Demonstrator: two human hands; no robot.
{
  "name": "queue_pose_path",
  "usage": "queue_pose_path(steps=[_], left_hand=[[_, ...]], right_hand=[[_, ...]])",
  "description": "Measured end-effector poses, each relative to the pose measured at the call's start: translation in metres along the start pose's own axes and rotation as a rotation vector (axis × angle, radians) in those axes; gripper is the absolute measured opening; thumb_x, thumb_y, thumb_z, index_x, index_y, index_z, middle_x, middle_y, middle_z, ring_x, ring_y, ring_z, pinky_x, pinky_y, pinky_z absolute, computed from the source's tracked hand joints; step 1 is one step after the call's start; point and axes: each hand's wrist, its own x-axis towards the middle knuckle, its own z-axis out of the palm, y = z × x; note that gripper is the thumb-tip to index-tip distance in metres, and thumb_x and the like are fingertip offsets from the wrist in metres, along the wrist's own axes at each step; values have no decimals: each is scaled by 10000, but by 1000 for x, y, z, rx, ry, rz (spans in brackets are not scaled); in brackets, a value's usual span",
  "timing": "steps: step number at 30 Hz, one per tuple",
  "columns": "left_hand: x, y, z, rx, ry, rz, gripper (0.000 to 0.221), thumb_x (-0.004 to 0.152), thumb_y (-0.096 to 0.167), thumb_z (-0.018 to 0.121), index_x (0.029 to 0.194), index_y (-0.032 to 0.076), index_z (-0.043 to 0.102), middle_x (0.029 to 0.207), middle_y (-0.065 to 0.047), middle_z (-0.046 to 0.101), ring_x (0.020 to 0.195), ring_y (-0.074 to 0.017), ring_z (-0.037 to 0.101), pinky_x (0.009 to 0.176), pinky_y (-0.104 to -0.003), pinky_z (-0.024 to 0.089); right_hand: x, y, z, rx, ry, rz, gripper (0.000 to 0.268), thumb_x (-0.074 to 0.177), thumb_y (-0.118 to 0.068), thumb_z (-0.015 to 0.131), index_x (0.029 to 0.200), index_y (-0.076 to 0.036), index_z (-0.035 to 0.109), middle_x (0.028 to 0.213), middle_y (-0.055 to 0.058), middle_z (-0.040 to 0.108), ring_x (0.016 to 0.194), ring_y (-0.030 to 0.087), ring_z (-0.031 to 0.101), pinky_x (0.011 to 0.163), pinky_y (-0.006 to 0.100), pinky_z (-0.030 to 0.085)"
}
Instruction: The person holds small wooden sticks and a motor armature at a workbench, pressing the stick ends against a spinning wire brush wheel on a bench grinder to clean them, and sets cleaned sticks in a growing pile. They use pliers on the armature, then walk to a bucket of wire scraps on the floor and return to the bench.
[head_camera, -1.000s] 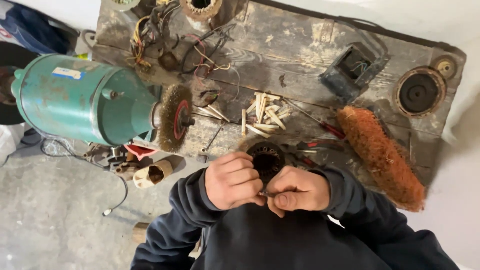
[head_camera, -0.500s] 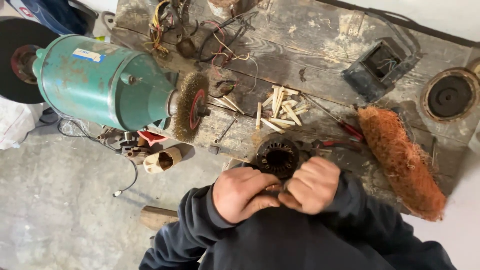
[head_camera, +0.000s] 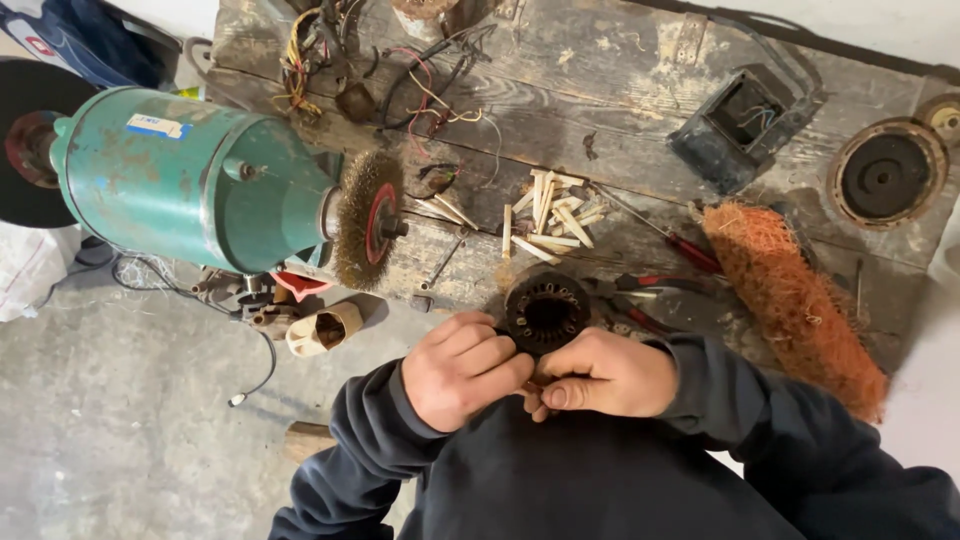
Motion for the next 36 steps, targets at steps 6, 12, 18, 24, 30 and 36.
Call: queue_pose_path(steps=[6,12,18,24,30,36], left_hand=[[2,5,-9,-25,-17,-99,327,865,230,734,1148,68,711,998,-46,647,899,-248,633,867,-375,521],[-8,3,0,-95,-43,-146,286,894,250,767,1132,99,721,933,-23,640,846,-242,611,772,-378,510],[-7,-7,8,-166,19,-226,263,894,221,772,1128,106,739,946,-52,683,915,-273,637,810,-397,522],[-13,-16,15,-256,57,-222,270,890,186,751,1152,120,742,1042,-59,709,1097,-264,684,1144,-511,456],[-13,-19,13,-229,41,-138,224,894,138,749,1118,140,746,1049,-21,727,1138,-249,711,1220,-555,331],[-18,-17,20,-383,76,-267,191,944,121,702,1130,79,713,1054,-58,749,1092,-284,737,1098,-475,481]], right_hand=[[-1,10,7,81,110,19,282,996,-271,686,1012,10,701,909,66,779,819,147,724,748,301,574],[-5,26,13,-34,252,5,229,937,-237,739,932,-20,667,800,45,742,724,153,703,666,306,556],[-10,14,7,-287,458,-182,144,924,-178,753,930,-59,672,897,54,739,836,209,733,741,315,571],[-10,-1,-34,-706,774,-220,184,891,-159,764,1048,-78,714,1128,85,744,1101,284,712,958,387,533],[-1,-37,-40,-1080,471,-483,343,810,-321,806,1066,-103,738,1146,95,730,1186,319,642,1097,540,378],[-2,-15,-30,-836,200,-551,355,853,-338,840,1054,-67,727,957,70,670,906,284,659,836,427,500]])
